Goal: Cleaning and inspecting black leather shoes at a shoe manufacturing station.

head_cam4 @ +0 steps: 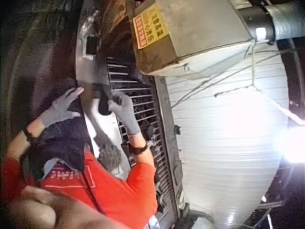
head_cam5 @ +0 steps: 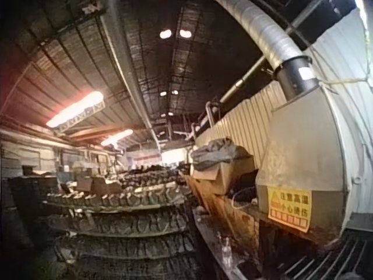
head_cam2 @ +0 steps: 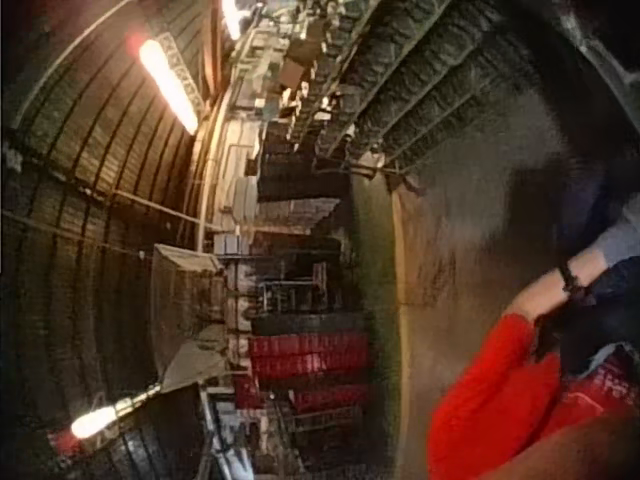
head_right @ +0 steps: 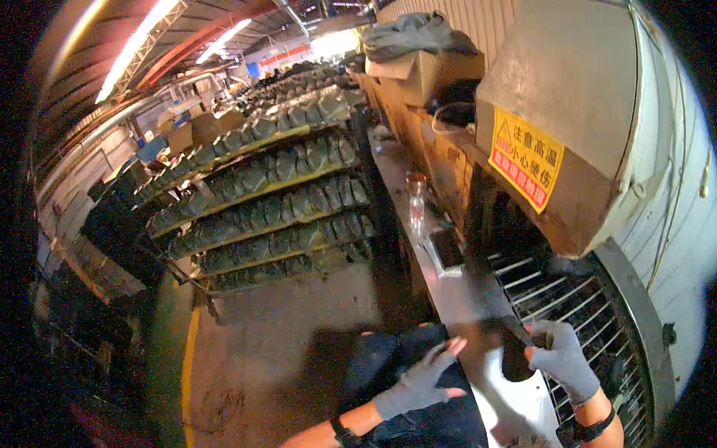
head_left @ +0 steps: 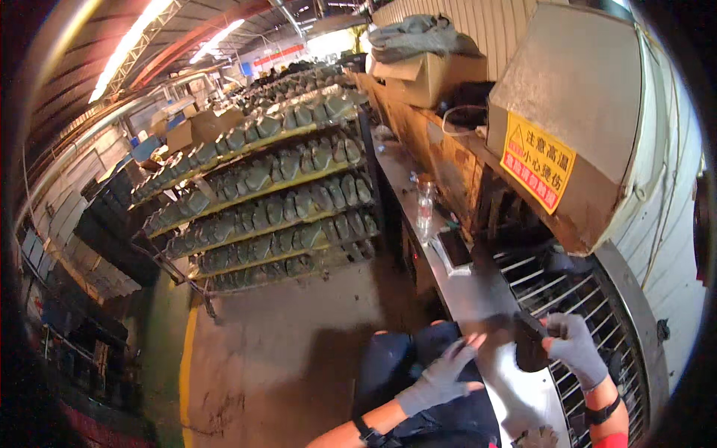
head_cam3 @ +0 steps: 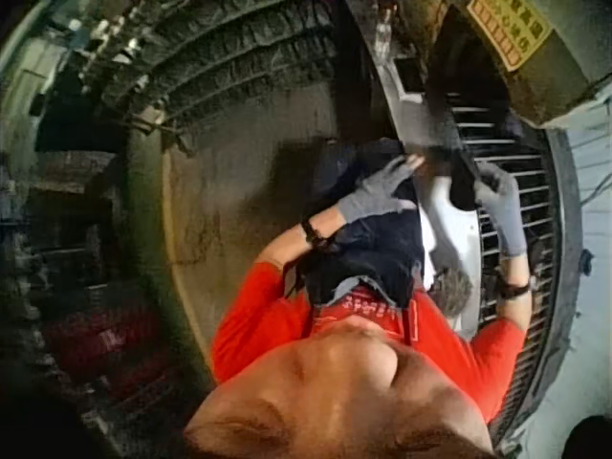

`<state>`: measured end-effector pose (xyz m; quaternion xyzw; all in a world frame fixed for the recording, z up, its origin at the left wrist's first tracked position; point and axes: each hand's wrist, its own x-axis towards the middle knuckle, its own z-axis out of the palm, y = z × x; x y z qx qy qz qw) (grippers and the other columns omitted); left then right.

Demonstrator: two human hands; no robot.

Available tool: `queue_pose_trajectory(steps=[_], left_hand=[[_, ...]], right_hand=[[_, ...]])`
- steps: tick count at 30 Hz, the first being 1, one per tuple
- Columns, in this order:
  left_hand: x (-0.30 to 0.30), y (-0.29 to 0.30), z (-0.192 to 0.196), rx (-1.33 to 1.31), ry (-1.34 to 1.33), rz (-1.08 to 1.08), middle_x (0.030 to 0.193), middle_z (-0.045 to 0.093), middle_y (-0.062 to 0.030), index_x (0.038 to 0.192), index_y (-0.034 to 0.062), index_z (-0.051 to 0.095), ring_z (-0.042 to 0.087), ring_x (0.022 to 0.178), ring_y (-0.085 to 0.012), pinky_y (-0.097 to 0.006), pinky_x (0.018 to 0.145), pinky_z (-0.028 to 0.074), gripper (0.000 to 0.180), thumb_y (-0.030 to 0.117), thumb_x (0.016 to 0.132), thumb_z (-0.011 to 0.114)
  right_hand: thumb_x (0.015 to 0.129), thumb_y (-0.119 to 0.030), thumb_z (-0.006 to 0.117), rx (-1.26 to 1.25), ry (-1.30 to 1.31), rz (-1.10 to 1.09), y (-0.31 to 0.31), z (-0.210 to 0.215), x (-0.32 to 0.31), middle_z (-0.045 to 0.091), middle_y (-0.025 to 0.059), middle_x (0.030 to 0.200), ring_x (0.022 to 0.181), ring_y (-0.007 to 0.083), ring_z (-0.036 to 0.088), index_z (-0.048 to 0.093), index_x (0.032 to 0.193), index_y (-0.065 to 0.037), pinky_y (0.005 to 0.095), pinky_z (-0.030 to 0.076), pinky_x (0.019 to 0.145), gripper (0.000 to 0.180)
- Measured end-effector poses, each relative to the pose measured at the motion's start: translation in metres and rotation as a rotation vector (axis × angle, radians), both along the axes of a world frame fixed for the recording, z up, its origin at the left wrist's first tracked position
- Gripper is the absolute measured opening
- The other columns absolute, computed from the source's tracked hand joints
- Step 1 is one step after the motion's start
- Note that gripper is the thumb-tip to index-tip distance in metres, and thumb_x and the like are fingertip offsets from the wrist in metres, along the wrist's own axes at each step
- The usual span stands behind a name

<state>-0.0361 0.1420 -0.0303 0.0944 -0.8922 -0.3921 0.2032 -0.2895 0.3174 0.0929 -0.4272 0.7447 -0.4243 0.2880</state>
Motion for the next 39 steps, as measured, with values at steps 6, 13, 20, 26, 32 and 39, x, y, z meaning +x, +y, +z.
queue_pose_trajectory(steps=[6, 13, 20, 26, 32, 39], left_hand=[[-0.004, 0.018, 0.016, 0.574, 0.217, 0.216, 0.124, 0.074, -0.0162, 0.143, 0.0055, 0.063, 0.071, 0.117, -0.0240, -0.035, 0.102, 0.054, 0.052, 0.026, 0.097, 0.073], [0.068, 0.006, -0.084, 1.056, -0.305, 0.266, 0.116, 0.074, -0.0029, 0.131, 0.0052, 0.070, 0.066, 0.104, -0.0143, -0.033, 0.096, 0.053, 0.037, 0.021, 0.098, 0.073], [0.057, 0.010, -0.074, 1.355, -0.228, 0.457, 0.120, 0.072, -0.0021, 0.135, 0.0062, 0.069, 0.064, 0.110, -0.0147, -0.031, 0.102, 0.048, 0.042, 0.020, 0.095, 0.073], [0.063, 0.007, -0.073, 1.373, -0.348, 0.593, 0.119, 0.072, -0.0027, 0.136, 0.0053, 0.067, 0.065, 0.106, -0.0139, -0.032, 0.098, 0.052, 0.042, 0.016, 0.095, 0.072], [0.048, 0.000, -0.056, 1.447, -0.384, 0.568, 0.120, 0.072, -0.0040, 0.134, 0.0046, 0.066, 0.066, 0.107, -0.0152, -0.033, 0.098, 0.053, 0.042, 0.015, 0.094, 0.071], [0.052, 0.005, -0.070, 1.418, -0.360, 0.697, 0.119, 0.073, -0.0034, 0.131, 0.0067, 0.067, 0.068, 0.106, -0.0201, -0.040, 0.094, 0.057, 0.043, 0.009, 0.090, 0.076]], right_hand=[[0.098, -0.040, 0.073, -0.185, -0.954, -0.030, -0.042, 0.026, 0.010, 0.076, 0.0113, 0.096, 0.091, 0.0205, 0.072, 0.073, 0.110, 0.000, 0.0331, 0.057, 0.084, 0.041], [0.090, -0.043, 0.074, 0.136, 0.441, 0.401, -0.129, -0.122, -0.092, 0.074, 0.0237, 0.113, 0.106, 0.0420, 0.071, 0.073, 0.113, -0.005, 0.0502, 0.056, 0.090, 0.044], [0.079, -0.033, 0.074, 0.135, 1.337, 0.129, -0.191, -0.164, -0.259, 0.063, 0.0241, 0.140, 0.125, 0.0428, 0.060, 0.074, 0.097, -0.006, 0.0513, 0.051, 0.106, 0.032], [0.080, -0.044, 0.076, 0.509, 1.097, 0.229, -0.169, -0.155, -0.164, 0.066, 0.0214, 0.134, 0.119, 0.0386, 0.064, 0.078, 0.108, -0.003, 0.0486, 0.053, 0.096, 0.049], [0.088, -0.040, 0.081, 0.083, 0.469, 0.060, -0.131, -0.173, -0.213, 0.074, 0.0227, 0.116, 0.107, 0.0398, 0.072, 0.070, 0.132, -0.002, 0.0473, 0.056, 0.098, 0.059], [0.084, -0.028, 0.083, 0.205, 1.153, -0.173, -0.134, -0.181, -0.298, 0.059, 0.0231, 0.141, 0.133, 0.0380, 0.057, 0.062, 0.143, -0.009, 0.0480, 0.049, 0.109, 0.066]])
